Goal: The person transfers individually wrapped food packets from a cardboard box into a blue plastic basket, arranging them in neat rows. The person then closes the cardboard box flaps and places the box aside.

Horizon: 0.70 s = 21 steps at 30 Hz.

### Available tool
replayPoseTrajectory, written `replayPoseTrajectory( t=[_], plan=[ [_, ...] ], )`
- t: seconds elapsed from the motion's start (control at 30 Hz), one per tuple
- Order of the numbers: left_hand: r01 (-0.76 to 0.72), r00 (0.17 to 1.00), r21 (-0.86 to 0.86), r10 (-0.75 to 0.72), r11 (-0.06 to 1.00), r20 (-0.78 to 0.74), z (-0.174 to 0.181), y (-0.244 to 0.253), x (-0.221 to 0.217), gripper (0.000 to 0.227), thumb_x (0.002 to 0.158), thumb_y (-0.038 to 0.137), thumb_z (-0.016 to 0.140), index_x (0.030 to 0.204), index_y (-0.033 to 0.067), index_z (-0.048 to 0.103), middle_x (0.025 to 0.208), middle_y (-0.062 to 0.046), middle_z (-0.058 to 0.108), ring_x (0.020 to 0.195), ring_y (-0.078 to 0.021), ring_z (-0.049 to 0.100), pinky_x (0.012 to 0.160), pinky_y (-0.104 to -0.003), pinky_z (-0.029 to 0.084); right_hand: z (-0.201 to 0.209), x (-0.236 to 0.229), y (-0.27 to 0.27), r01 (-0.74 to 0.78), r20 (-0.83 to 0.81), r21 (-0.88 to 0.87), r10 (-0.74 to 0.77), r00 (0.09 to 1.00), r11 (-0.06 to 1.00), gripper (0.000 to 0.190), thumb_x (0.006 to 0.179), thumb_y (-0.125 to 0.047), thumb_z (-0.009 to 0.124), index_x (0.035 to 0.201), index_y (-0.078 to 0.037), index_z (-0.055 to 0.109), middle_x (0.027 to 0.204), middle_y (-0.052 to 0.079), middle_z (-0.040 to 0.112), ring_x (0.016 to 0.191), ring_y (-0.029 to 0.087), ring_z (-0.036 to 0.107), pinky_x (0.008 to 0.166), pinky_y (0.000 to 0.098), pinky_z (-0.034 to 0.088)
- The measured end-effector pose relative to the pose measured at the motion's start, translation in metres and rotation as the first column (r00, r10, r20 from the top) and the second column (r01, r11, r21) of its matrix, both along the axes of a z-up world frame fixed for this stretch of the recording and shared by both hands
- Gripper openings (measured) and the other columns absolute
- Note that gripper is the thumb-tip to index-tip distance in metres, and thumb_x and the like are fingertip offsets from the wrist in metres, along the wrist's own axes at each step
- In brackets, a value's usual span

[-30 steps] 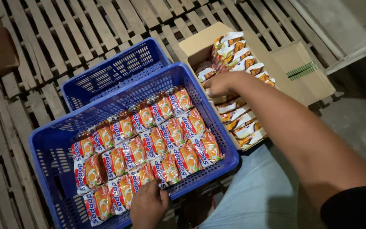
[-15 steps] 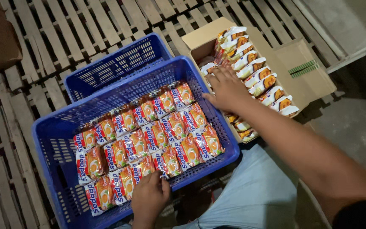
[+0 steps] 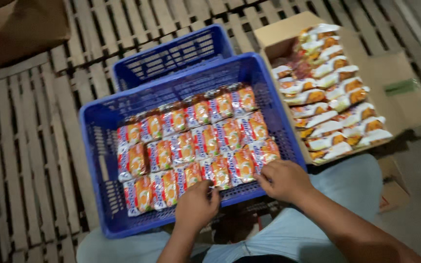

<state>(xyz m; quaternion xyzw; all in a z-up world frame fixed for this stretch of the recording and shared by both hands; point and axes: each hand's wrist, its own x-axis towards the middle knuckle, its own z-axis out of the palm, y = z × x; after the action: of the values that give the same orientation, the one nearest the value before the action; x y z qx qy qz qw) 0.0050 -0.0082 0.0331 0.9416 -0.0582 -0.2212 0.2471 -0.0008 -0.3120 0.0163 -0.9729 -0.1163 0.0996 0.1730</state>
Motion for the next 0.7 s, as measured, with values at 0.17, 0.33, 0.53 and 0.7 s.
replayPoseTrajectory(
  t=[0.17,0.33,0.53,0.7],
  plan=[
    [-0.031,0.99,-0.03,0.026,0.999,-0.137,0.018,-0.005,0.01,0.041,0.1,0.048,0.056,0.121,0.0178,0.073,0.118,-0.011,0.078,0.109,-0.0382,0.072,0.085,-0.057,0.057,-0.005,0.002,-0.005,0.067,-0.083,0.011,-0.066,0.994,0.998,0.039,0.099,-0.052,0.065,0.077,-0.02,0.065,0.081,0.002,0.07,0.087,0.029,0.07,0.075,0.0502,0.051],
    [-0.189,0.951,-0.156,0.14,0.97,-0.277,0.004,0.009,0.022,0.048,0.096,0.048,0.065,0.131,0.0159,0.075,0.11,-0.017,0.081,0.115,-0.0466,0.075,0.091,-0.057,0.058,-0.006,0.002,-0.004,0.063,0.105,-0.002,-0.062,0.993,0.998,0.031,0.092,-0.048,0.07,0.075,-0.022,0.068,0.072,0.005,0.072,0.083,0.03,0.078,0.074,0.0427,0.06],
    [-0.706,0.698,-0.089,0.67,0.703,-0.252,-0.049,0.093,0.062,0.04,0.093,0.044,0.063,0.128,0.0294,0.077,0.095,-0.004,0.084,0.096,-0.0296,0.079,0.087,-0.047,0.057,-0.001,0.007,-0.005,0.118,-0.179,-0.203,-0.155,0.971,0.972,0.033,0.096,-0.051,0.062,0.081,-0.023,0.069,0.089,0.003,0.079,0.095,0.029,0.075,0.083,0.0485,0.055],
    [-0.506,0.779,0.064,0.424,0.86,0.461,-0.061,0.169,0.083,0.042,0.097,0.017,0.061,0.134,-0.0014,0.069,0.14,-0.028,0.061,0.119,-0.0484,0.064,0.104,-0.057,0.051,-0.007,0.006,-0.009,0.15,-0.202,-0.255,-0.205,0.958,0.955,0.029,0.097,-0.052,0.06,0.09,-0.027,0.074,0.096,-0.003,0.082,0.104,0.022,0.079,0.088,0.0443,0.059]
  ],
)
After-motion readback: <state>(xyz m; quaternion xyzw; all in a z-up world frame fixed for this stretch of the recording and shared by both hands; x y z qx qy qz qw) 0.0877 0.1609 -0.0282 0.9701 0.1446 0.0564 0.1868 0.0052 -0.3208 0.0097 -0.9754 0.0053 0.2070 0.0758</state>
